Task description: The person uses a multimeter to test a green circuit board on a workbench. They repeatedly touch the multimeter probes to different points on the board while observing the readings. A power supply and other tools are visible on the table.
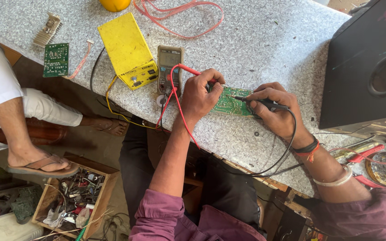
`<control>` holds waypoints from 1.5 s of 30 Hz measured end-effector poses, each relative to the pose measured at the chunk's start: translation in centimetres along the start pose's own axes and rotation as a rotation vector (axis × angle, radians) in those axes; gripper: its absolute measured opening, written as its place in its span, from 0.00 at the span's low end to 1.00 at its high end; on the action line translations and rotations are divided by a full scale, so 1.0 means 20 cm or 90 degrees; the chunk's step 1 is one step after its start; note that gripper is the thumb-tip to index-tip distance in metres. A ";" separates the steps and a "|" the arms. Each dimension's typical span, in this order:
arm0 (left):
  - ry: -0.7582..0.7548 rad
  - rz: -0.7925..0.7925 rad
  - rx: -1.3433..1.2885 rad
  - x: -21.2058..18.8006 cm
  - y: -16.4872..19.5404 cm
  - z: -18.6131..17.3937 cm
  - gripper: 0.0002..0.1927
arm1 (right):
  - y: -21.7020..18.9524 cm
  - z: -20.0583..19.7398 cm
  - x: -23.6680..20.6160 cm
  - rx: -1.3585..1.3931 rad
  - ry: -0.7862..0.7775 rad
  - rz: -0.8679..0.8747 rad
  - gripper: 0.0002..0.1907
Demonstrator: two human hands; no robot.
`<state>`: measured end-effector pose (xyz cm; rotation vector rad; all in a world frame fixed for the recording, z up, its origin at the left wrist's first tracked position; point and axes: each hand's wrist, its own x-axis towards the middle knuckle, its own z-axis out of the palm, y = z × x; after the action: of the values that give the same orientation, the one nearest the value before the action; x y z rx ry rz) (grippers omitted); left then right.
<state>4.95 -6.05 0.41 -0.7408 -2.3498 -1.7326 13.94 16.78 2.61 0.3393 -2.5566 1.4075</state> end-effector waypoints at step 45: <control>-0.004 -0.038 0.008 0.01 0.01 0.03 0.03 | 0.02 -0.02 0.00 0.039 0.010 -0.044 0.10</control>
<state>4.98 -5.42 0.51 -0.6827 -2.4085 -1.7383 13.80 17.29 2.61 0.4194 -2.4680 1.4606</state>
